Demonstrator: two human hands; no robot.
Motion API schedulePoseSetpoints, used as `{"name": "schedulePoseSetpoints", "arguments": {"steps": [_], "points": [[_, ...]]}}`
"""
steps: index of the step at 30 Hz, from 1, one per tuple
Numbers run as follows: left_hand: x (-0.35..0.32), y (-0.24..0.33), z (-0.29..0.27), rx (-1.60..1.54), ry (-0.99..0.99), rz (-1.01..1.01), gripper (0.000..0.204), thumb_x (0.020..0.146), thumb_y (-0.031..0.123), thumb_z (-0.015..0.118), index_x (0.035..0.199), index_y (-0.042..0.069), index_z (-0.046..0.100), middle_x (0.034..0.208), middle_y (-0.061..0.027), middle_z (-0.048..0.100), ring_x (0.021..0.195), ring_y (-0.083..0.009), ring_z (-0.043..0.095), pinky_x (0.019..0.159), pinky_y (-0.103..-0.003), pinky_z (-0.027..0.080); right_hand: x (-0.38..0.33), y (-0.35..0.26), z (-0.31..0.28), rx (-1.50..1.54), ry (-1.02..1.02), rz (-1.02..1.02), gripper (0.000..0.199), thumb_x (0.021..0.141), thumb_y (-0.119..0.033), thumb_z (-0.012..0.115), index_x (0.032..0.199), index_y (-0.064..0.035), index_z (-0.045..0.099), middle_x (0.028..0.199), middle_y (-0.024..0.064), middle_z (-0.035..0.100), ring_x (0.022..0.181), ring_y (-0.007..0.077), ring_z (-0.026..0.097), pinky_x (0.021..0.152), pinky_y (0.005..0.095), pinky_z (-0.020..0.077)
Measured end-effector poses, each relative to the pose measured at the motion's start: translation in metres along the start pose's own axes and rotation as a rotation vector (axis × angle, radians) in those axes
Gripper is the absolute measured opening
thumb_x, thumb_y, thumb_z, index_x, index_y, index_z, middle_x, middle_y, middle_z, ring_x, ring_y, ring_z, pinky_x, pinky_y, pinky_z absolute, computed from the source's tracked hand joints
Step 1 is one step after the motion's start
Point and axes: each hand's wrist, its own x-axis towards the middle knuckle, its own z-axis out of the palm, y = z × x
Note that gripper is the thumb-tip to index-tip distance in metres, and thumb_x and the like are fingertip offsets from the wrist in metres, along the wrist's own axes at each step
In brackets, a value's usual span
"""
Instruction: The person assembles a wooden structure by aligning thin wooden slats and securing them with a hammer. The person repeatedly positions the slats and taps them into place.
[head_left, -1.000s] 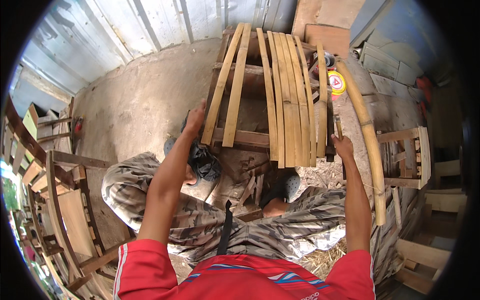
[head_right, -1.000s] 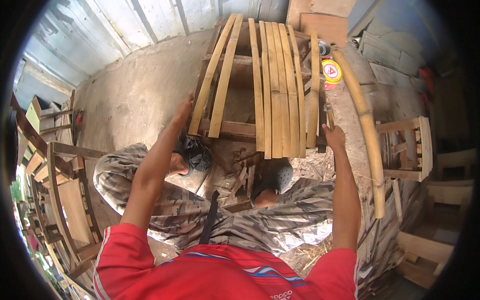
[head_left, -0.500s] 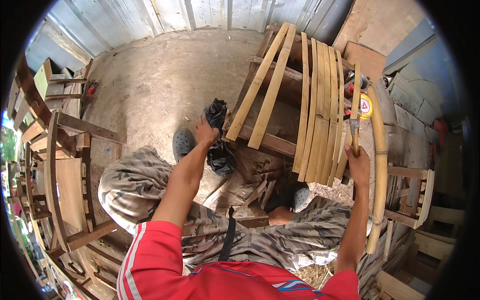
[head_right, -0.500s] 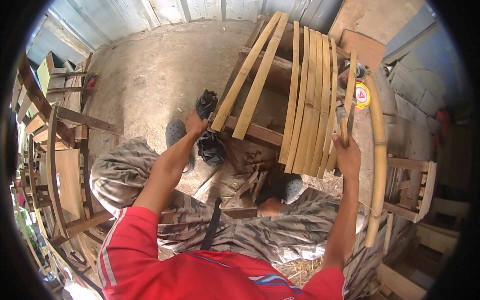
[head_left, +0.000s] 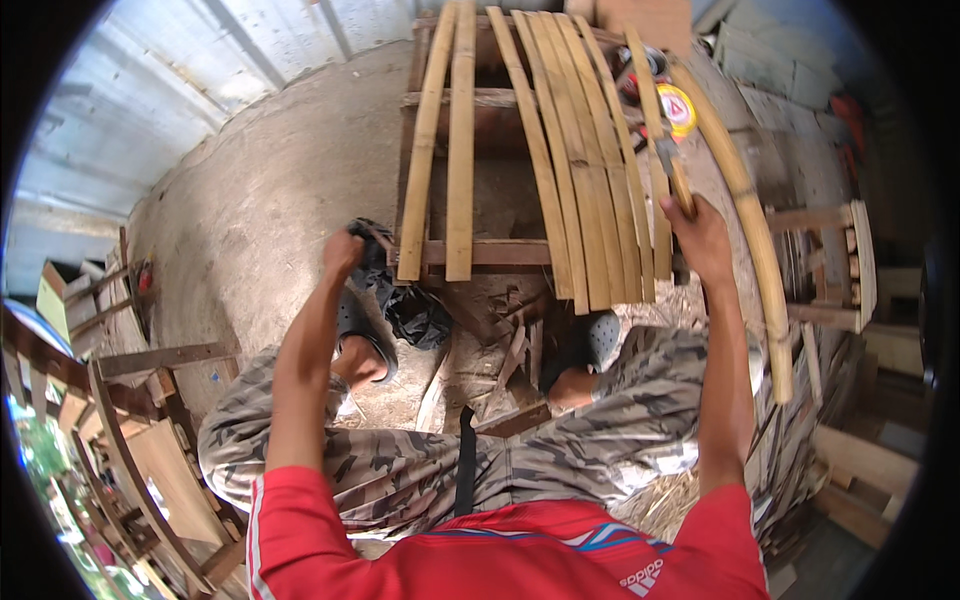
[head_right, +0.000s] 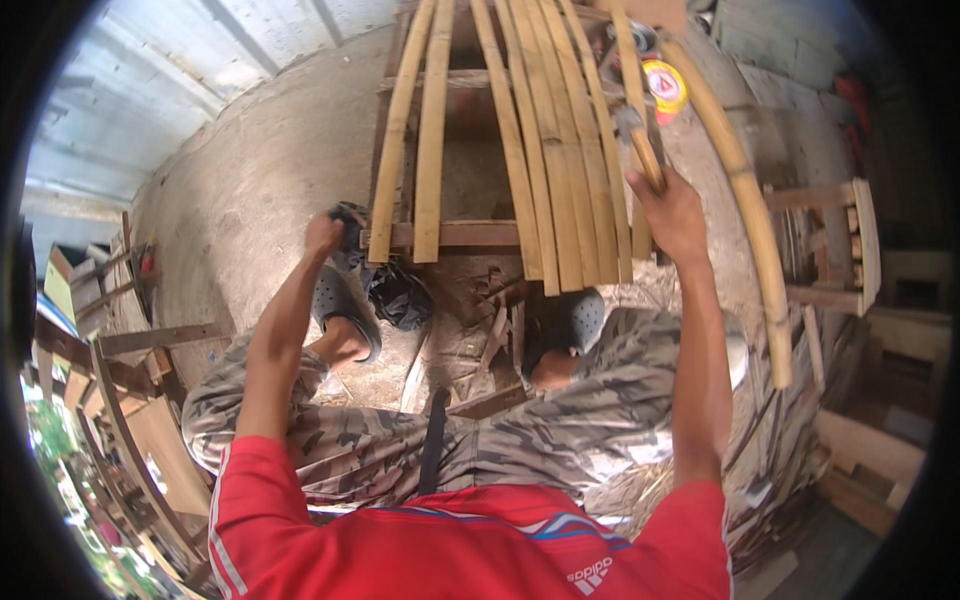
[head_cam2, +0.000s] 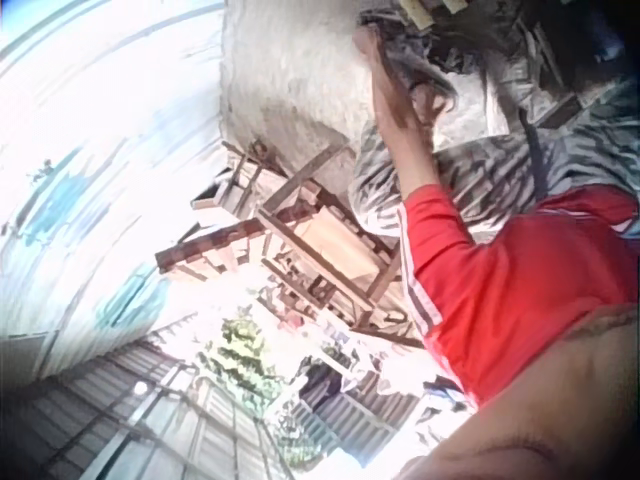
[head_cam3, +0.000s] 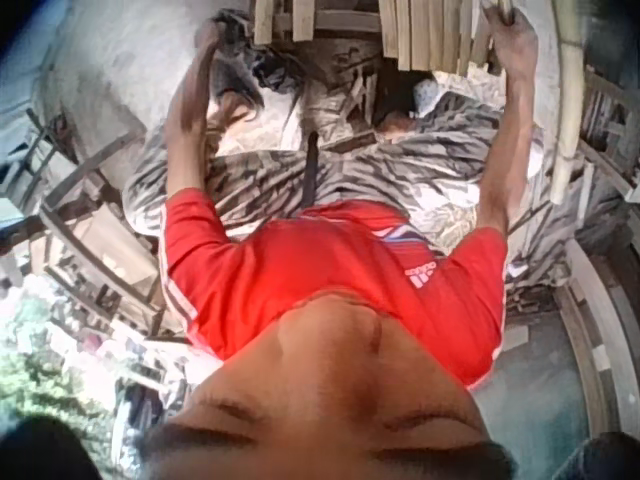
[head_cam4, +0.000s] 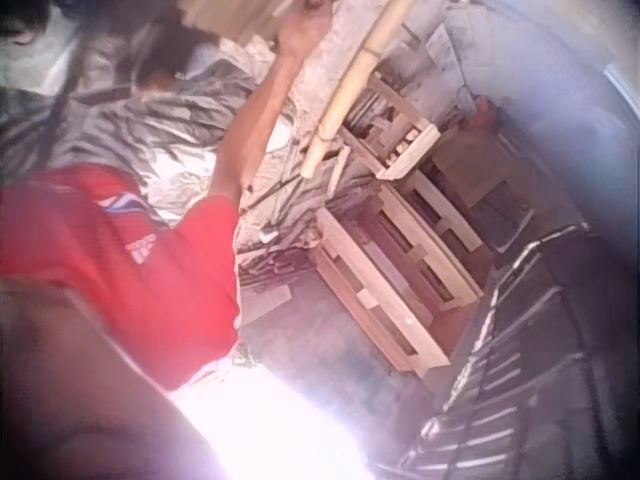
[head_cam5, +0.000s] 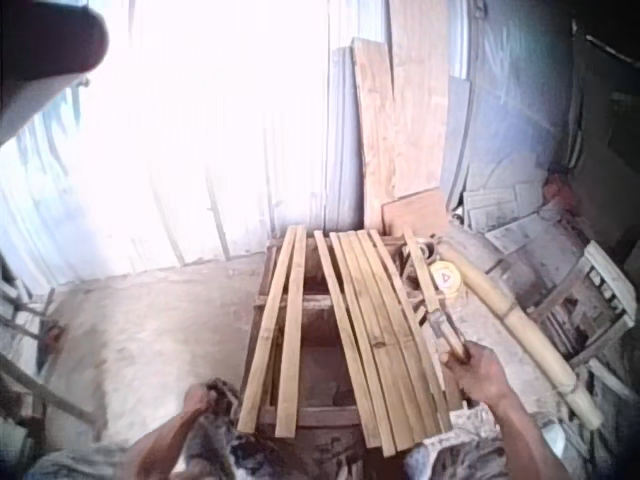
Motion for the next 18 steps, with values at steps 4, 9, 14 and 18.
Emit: {"name": "schedulePoseSetpoints", "arguments": {"steps": [4,9,14,18], "points": [[-0.016,-0.011,-0.041,0.074,-0.025,0.05,0.037,0.087,0.028,0.058,0.109,0.0,0.071,0.106,-0.0289,0.071,0.104,-0.0453,0.068,0.092,-0.051,0.053,0.011,-0.008,0.005,0.055,-0.015,-0.016,0.057,0.094,-0.051,0.068,0.091,0.0049,0.063,0.081,0.0268,0.066,0.079,0.0443,0.063,0.072,0.0485,0.048],[-0.061,0.0,-0.101,0.165,0.001,0.073,0.036,0.087,0.031,0.059,0.107,0.003,0.072,0.105,-0.0272,0.071,0.103,-0.0452,0.067,0.092,-0.051,0.053,0.004,-0.037,-0.005,0.152,-0.032,-0.063,0.056,0.094,-0.05,0.069,0.089,0.0056,0.062,0.077,0.025,0.063,0.074,0.0396,0.061,0.07,0.0476,0.0472],[-0.112,0.017,-0.165,0.258,-0.094,0.017,0.036,0.085,0.033,0.062,0.102,0.002,0.071,0.096,-0.0243,0.072,0.098,-0.0429,0.069,0.085,-0.051,0.054,0.0,-0.045,-0.008,0.141,-0.047,-0.172,0.054,0.094,-0.049,0.07,0.091,0.0048,0.062,0.073,0.0223,0.06,0.067,0.0352,0.056,0.068,0.0448,0.0461],[-0.167,0.056,-0.19,0.295,-0.235,0.08,0.035,0.085,0.032,0.062,0.103,0.003,0.071,0.096,-0.0235,0.072,0.096,-0.0425,0.069,0.083,-0.05,0.054,-0.001,-0.048,-0.008,0.129,-0.052,-0.187,0.054,0.095,-0.048,0.07,0.091,0.0052,0.061,0.076,0.0243,0.061,0.073,0.0394,0.059,0.071,0.0472,0.0469]]}}
